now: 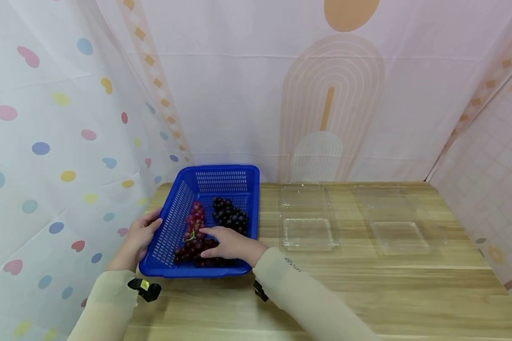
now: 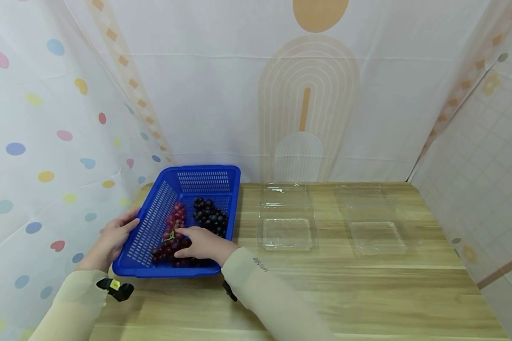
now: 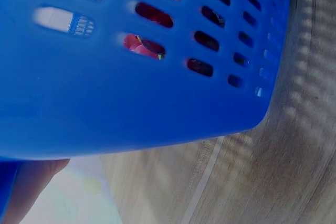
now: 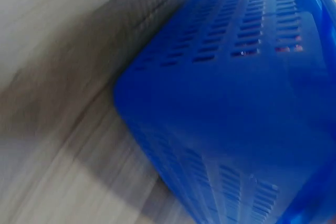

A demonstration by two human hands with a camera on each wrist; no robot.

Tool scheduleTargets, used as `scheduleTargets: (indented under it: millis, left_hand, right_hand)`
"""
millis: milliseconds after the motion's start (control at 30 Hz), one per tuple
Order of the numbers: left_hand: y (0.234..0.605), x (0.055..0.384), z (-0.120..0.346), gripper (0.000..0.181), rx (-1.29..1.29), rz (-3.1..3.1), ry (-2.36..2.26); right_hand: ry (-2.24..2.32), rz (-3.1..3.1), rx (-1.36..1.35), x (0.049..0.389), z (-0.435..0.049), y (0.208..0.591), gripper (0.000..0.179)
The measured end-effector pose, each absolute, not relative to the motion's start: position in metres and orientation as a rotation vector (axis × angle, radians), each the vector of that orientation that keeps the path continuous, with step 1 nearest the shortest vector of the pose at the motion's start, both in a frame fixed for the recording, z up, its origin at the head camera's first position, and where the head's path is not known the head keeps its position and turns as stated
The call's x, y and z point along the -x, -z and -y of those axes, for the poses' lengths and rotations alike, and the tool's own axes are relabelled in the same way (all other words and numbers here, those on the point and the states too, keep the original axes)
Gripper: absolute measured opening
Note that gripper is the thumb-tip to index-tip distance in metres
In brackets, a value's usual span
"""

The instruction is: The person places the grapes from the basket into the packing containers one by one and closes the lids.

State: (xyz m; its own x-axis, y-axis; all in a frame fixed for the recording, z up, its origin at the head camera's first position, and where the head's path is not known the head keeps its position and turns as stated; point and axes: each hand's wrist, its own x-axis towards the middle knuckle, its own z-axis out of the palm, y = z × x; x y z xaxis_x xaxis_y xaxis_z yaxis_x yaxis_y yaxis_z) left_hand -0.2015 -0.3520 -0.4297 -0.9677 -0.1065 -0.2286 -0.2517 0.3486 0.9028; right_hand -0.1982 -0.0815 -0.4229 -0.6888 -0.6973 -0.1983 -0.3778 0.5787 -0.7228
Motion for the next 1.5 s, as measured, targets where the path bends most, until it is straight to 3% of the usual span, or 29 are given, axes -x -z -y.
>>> scheduleTargets:
  millis: [600,933,1200,1500]
  left_hand:
    - [0.431,0.202,0.352,0.052,0.338,-2.472,-1.690]
    - [0.430,0.201,0.351,0.052,0.338,-2.485,-1.686]
    - [0.429,0.201,0.350,0.052,0.341,-2.492,-1.662]
    - [0.430,0.202,0.351,0.052,0.348,-2.492,-1.665]
  right_hand:
    - [0.793,-2.381,0.719,0.195,0.101,0.435,0.066]
    - [0.821,-2.420,0.650,0.194,0.100,0.434,0.049]
    - [0.741,-2.457,0.624,0.193,0.099,0.438,0.067]
    - [0.857,-2.403,0.655,0.200,0.100,0.444,0.050]
